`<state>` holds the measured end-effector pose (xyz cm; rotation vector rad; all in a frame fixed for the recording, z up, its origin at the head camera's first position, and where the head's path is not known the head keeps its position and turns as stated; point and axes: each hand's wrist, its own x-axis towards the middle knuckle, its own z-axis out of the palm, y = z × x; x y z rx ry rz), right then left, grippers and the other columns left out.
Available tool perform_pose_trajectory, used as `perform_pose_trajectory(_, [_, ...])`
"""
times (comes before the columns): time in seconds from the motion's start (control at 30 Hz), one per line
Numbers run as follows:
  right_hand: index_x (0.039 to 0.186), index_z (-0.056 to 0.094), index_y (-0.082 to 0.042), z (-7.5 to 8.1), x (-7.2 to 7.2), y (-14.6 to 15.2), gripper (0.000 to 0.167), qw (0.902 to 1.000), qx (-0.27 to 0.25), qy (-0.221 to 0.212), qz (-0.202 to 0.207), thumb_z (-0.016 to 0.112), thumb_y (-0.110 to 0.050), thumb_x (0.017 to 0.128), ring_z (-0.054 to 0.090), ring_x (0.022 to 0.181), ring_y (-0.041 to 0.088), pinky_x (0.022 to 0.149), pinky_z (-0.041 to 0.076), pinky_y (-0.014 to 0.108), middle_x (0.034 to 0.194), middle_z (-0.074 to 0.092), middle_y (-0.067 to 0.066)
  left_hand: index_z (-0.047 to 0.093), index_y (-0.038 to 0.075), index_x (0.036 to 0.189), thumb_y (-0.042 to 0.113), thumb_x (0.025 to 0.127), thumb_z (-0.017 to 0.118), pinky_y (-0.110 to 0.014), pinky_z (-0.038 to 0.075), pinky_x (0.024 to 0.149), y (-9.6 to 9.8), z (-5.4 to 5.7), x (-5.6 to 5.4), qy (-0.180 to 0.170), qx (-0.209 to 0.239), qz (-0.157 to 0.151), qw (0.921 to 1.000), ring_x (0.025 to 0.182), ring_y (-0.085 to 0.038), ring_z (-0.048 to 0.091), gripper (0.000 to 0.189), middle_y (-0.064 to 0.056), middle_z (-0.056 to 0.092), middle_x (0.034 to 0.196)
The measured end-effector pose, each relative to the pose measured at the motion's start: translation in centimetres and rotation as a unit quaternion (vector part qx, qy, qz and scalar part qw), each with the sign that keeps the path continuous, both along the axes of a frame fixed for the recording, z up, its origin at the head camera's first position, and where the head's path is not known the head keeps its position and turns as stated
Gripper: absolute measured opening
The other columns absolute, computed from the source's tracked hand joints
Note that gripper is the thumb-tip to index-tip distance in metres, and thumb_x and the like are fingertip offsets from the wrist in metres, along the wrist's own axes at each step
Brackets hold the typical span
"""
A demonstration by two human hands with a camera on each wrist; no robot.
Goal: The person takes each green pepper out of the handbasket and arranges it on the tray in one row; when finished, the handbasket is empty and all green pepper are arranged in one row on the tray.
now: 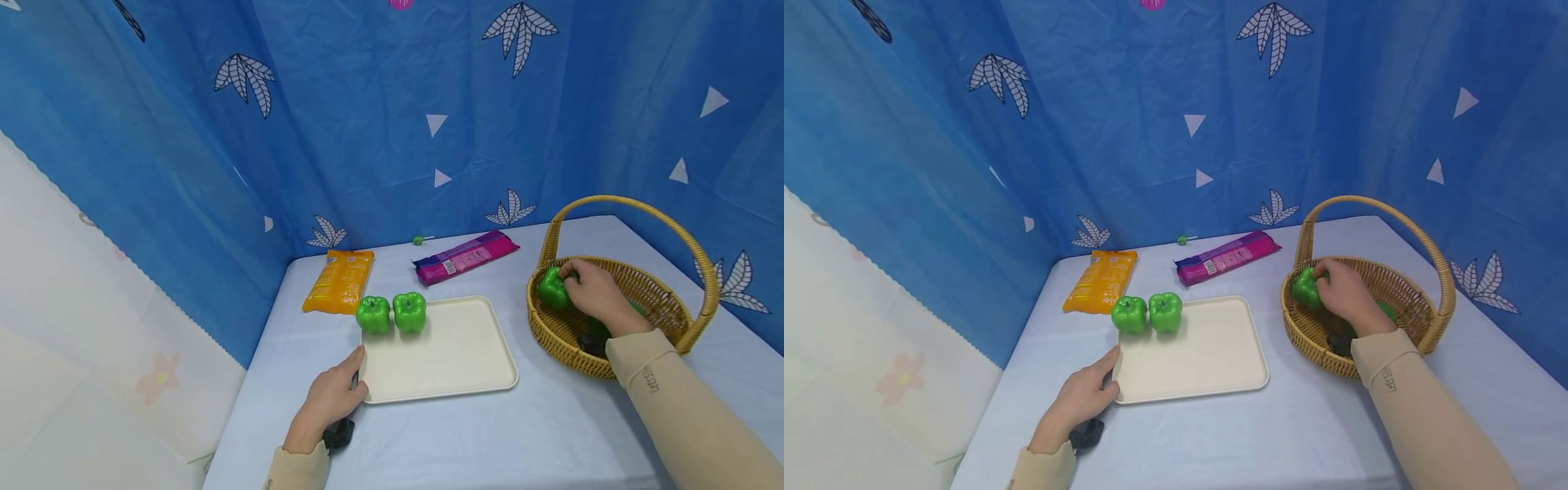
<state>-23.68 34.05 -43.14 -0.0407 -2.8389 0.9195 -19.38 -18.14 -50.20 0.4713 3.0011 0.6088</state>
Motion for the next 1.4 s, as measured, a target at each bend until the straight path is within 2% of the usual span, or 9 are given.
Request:
perform_pose_trajectory(0.13, [0.134, 0.05, 0.004, -0.06, -0.24, -0.04, 0.052, 0.9997, 0.009, -0.02, -0.008, 0.056, -0.033, 0.098, 0.057, 0.094, 0.039, 0.074, 0.05, 0.049, 0.125, 0.057, 0.03, 0.041, 0.005, 0.157, 0.025, 0.091, 0.057, -0.048, 0.046, 0.113, 0.01, -0.01, -0.02, 0.003, -0.001, -0.002, 1.0, 0.143, -0.027, 0.05, 0.071, -0.007, 0.045, 0.161])
perform_pose_trajectory(0.23, [0.135, 0.047, 0.007, -0.19, -0.41, -0.06, 0.064, 0.9994, 0.024, -0.023, -0.008, 0.068, -0.035, 0.092, 0.057, 0.103, 0.044, 0.083, 0.052, 0.058, 0.126, 0.054, 0.032, 0.041, 0.005, 0.157, 0.025, 0.09, 0.057, -0.048, 0.046, 0.113, -0.01, -0.05, -0.04, 0.004, -0.002, -0.002, 1.0, 0.143, -0.027, 0.051, 0.071, -0.007, 0.045, 0.161])
perform_pose_trajectory(0.3, [0.135, 0.047, 0.008, -0.27, -0.44, -0.05, 0.065, 0.9994, 0.028, -0.021, -0.005, 0.071, -0.034, 0.091, 0.057, 0.105, 0.046, 0.086, 0.052, 0.061, 0.128, 0.053, 0.034, 0.041, 0.005, 0.157, 0.025, 0.09, 0.057, -0.048, 0.047, 0.113, -0.04, -0.08, -0.06, 0.004, -0.003, -0.002, 1.0, 0.142, -0.028, 0.051, 0.071, -0.007, 0.045, 0.161])
perform_pose_trajectory(0.63, [0.133, 0.049, 0.004, -0.01, -0.28, -0.28, 0.067, 0.9994, 0.026, -0.023, 0.0, 0.075, -0.04, 0.09, 0.057, 0.104, 0.045, 0.084, 0.053, 0.058, 0.128, 0.054, 0.033, 0.041, 0.005, 0.157, 0.024, 0.09, 0.056, -0.048, 0.047, 0.113, -0.06, -0.03, -0.01, 0.004, -0.002, 0.0, 1.0, 0.142, -0.028, 0.051, 0.071, -0.006, 0.045, 0.16])
perform_pose_trajectory(1.2, [0.127, 0.05, 0.001, -0.17, -0.51, -0.16, 0.06, 0.9995, 0.026, -0.017, 0.008, 0.075, -0.04, 0.09, 0.059, 0.097, 0.04, 0.076, 0.053, 0.05, 0.125, 0.056, 0.031, 0.041, 0.006, 0.158, 0.025, 0.091, 0.056, -0.049, 0.047, 0.113, -0.06, 0.2, 0.04, 0.006, 0.0, -0.002, 1.0, 0.142, -0.028, 0.051, 0.071, -0.007, 0.045, 0.161])
perform_pose_trajectory(1.4, [0.122, 0.052, 0.002, 0.68, -0.27, -0.2, 0.057, 0.9988, 0.036, -0.019, 0.027, 0.075, -0.038, 0.09, 0.059, 0.092, 0.037, 0.073, 0.053, 0.046, 0.119, 0.059, 0.03, 0.04, 0.006, 0.158, 0.024, 0.092, 0.056, -0.048, 0.046, 0.114, -0.05, -0.09, 0.2, -0.001, 0.006, 0.001, 1.0, 0.144, -0.028, 0.05, 0.071, -0.006, 0.044, 0.161])
